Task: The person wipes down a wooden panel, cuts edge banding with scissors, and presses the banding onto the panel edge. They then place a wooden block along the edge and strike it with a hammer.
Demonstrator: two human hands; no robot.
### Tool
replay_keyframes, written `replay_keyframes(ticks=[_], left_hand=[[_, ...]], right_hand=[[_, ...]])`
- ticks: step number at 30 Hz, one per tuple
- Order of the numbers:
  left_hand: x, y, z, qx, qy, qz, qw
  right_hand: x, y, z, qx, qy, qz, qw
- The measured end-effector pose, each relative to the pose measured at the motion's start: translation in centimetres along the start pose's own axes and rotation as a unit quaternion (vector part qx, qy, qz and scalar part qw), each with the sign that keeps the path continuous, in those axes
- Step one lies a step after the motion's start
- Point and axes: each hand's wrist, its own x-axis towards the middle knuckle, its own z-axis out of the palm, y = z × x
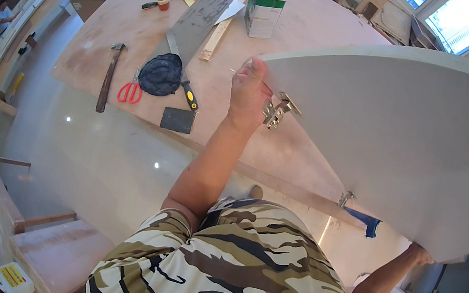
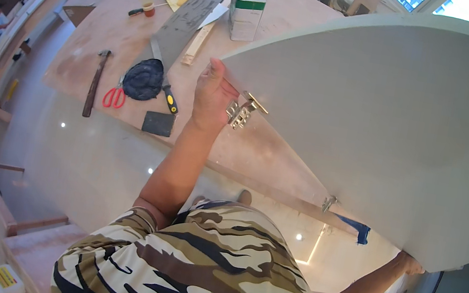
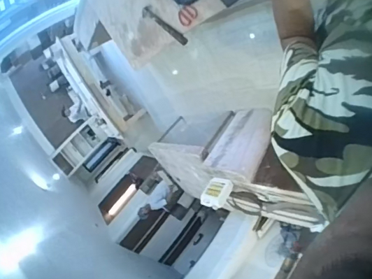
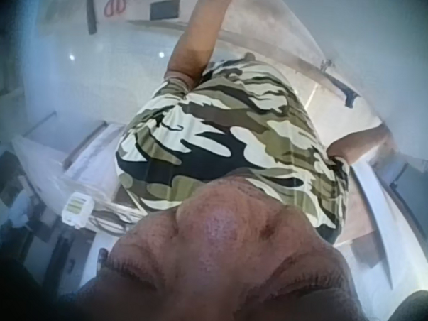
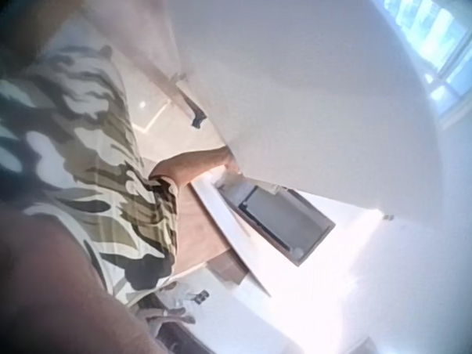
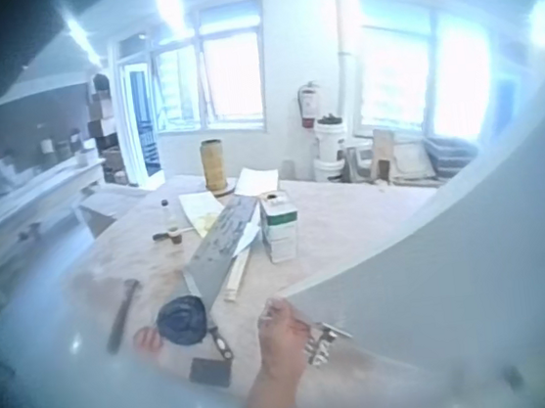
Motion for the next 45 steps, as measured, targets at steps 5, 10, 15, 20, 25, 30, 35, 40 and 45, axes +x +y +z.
replay_keyframes(ticks=[5,10,15,20,25,30,35,40,45], left_hand=[[0.5,-0.4,-0.6,0.011,0.008,0.015,1.0],[1.5,-0.8,-0.6,0.012,-0.038,0.002,0.999],[3.6,-1.4,2.4,-0.014,-0.014,-0.02,1.0],[4.5,-1.3,9.8,-0.003,-0.031,-0.055,0.998],[7.3,-4.9,15.5,-0.099,-0.219,-0.078,0.968],[9.4,-10.1,18.8,-0.173,-0.244,-0.11,0.948],[10.9,-13.9,20.6,-0.226,-0.24,-0.083,0.94],[12.0,-16.5,21.3,-0.222,-0.223,-0.086,0.945],[13.0,-17.3,20.1,-0.238,-0.223,-0.092,0.941]], right_hand=[[-0.2,0.0,-0.3,0.018,0.015,0.0,1.0],[0.0,0.0,0.1,0.024,0.02,0.011,0.999],[0.5,0.6,0.5,-0.001,0.028,0.041,0.999],[0.0,2.0,0.5,0.02,0.016,0.119,0.993],[-0.2,2.7,0.4,0.079,0.014,0.208,0.975],[-0.4,3.1,1.8,0.128,0.017,0.281,0.951],[-0.6,3.4,2.8,0.15,0.021,0.322,0.935],[-0.4,3.4,3.8,0.156,0.014,0.334,0.929],[-0.5,3.2,4.6,0.156,0.007,0.339,0.928]])
